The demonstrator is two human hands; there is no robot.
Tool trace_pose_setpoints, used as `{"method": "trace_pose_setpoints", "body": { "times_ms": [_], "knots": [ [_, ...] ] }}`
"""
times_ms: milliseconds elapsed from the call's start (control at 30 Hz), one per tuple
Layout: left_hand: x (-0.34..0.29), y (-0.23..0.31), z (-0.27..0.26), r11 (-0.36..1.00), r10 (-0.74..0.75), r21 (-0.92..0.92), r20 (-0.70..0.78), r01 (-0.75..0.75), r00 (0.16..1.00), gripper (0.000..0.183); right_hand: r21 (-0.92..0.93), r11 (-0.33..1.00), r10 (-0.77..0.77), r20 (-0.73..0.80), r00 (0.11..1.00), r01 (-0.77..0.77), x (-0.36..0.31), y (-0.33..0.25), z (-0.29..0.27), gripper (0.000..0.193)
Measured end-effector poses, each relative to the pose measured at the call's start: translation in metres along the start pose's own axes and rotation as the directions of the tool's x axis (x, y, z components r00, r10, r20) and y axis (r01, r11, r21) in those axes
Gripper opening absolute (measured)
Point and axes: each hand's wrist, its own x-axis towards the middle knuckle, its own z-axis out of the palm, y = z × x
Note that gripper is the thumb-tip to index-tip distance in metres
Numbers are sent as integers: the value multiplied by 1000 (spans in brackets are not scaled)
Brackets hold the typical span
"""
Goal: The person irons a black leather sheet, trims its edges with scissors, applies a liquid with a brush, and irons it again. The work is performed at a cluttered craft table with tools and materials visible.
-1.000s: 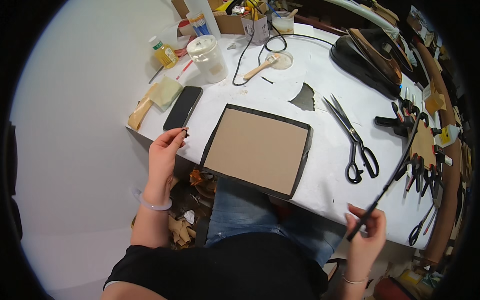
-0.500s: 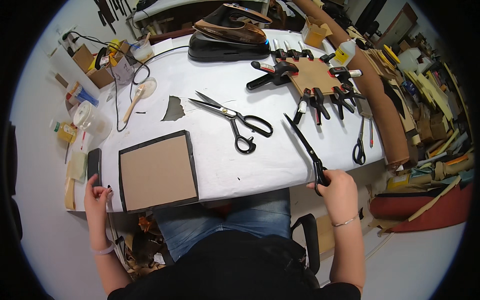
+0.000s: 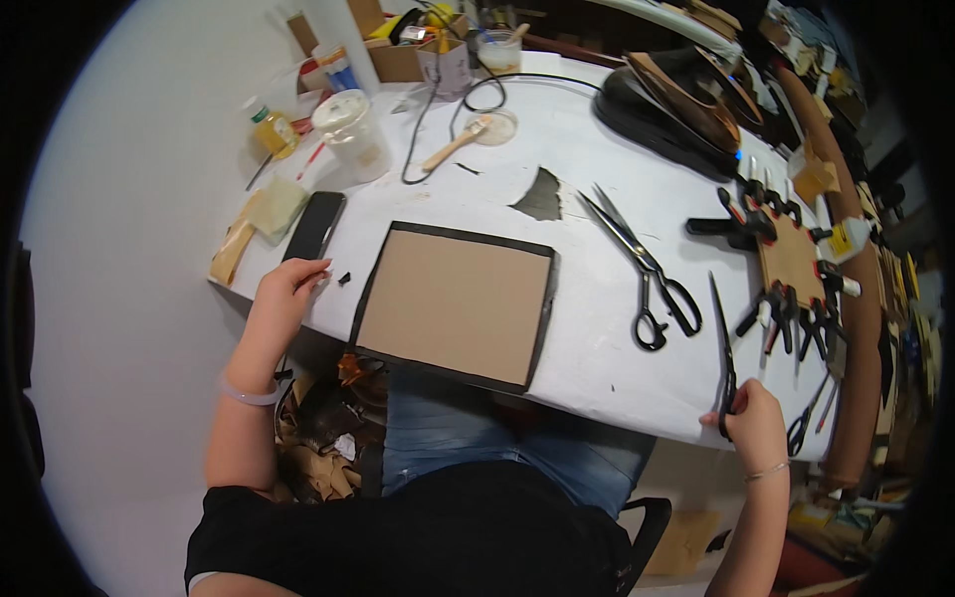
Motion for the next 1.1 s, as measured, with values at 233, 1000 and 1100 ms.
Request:
{"method": "trace_pose_setpoints", "body": {
  "times_ms": [233, 1000, 1100],
  "knots": [
    [-68, 30, 17, 698, -504, -488, 183, 524, 844, 46, 202, 976, 64, 106, 992, -84, 3, 6, 2, 54],
    [-121, 90, 54, 444, -216, -730, 475, 520, 853, 36, 649, 701, -260, -152, 953, 295, -35, -99, -3, 56],
    [-116, 92, 43, 447, -99, -759, 484, 473, 870, 33, 964, 242, -504, 31, 863, 107, -43, -162, 11, 62]
  ]
}}
